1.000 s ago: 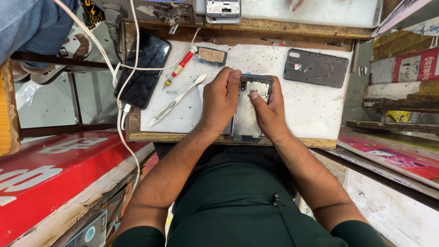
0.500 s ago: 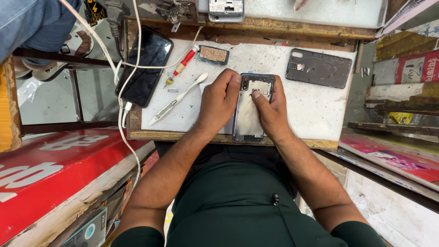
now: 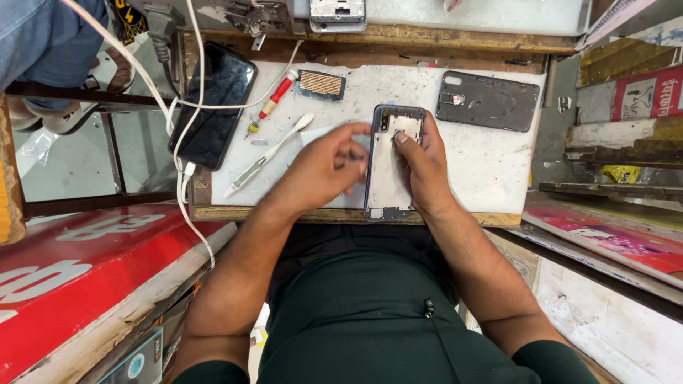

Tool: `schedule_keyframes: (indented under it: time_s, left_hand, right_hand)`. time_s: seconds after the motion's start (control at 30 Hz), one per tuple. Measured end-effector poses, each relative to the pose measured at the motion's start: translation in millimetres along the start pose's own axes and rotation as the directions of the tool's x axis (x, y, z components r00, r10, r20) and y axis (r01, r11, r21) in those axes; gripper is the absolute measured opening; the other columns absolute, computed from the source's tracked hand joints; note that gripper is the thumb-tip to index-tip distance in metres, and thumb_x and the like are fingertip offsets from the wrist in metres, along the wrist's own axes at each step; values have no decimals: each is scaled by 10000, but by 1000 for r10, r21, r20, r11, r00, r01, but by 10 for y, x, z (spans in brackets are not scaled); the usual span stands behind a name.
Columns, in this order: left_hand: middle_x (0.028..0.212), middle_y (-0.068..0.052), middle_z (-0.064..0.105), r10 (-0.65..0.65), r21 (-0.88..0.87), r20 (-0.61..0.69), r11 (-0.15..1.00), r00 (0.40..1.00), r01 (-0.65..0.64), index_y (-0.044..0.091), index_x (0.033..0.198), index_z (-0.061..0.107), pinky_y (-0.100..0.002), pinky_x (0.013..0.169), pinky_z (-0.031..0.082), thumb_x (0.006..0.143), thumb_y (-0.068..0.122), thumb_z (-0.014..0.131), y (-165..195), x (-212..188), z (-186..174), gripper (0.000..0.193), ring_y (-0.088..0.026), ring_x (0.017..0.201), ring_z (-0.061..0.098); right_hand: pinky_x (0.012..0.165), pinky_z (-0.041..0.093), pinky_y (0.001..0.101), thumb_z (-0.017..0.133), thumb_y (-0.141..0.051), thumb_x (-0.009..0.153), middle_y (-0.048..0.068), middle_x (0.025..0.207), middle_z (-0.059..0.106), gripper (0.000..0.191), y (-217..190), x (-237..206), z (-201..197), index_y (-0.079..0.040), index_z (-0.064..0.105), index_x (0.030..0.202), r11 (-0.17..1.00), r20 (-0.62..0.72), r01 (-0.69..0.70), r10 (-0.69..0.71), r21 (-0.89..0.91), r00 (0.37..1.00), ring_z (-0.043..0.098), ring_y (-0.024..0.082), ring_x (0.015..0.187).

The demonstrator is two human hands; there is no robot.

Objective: The person works on a disassembled smartphone, peeling off a protective film from the back cover and applying adhesive from a tube to the frame. The person then handles a SIM tray and a separate black phone back cover, placing items on the workbench.

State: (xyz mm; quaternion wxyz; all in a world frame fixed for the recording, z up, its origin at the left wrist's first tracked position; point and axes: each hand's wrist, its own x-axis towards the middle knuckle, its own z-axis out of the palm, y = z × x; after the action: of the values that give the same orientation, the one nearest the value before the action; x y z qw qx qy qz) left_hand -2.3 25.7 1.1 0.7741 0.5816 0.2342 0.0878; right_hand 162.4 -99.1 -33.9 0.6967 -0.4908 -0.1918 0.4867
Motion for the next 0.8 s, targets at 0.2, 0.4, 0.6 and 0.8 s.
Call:
schedule_keyframes:
  time_s: [0.2,0.4,0.6,0.8]
  left_hand:
    - [984,-76,727,-85,71,-67,993,994,90,3,1421,596,-259,686,601,1061,138,586,-86,-176,70,384,-115,840,700]
    - [992,-55,696,-28,140,-52,990,998,35,16,1454,468,-236,729,598,936,76,643,-143,-186,168,550,-75,892,698]
    - [879,-42,641,74,14,-162,997,984,-73,-27,1415,544,-216,713,541,1007,65,635,-237,-180,283,428,-56,790,615]
    - [885,48,716,140,137,-304,985,942,-102,-31,1273,629,-199,720,559,1065,83,607,-248,-128,370,238,-9,821,664]
  right_hand:
    - [908,554,292,609,-138,1026,81,1145,649,355,-21,14,13,-30,492,1343,998,-5,-49,49,32,999,639,130,1014]
    - [931,552,288,600,-135,1031,82,1155,653,364,-34,5,7,-22,491,1359,999,-30,-42,43,9,999,638,126,1035]
    - [942,548,286,580,-131,1020,65,1162,643,394,-20,-1,5,-47,473,1389,999,-39,-29,28,-44,999,624,114,1050]
    - [944,536,286,575,-113,1036,72,1178,639,386,-7,-9,12,-29,478,1400,997,-43,2,-5,-73,999,616,116,1050]
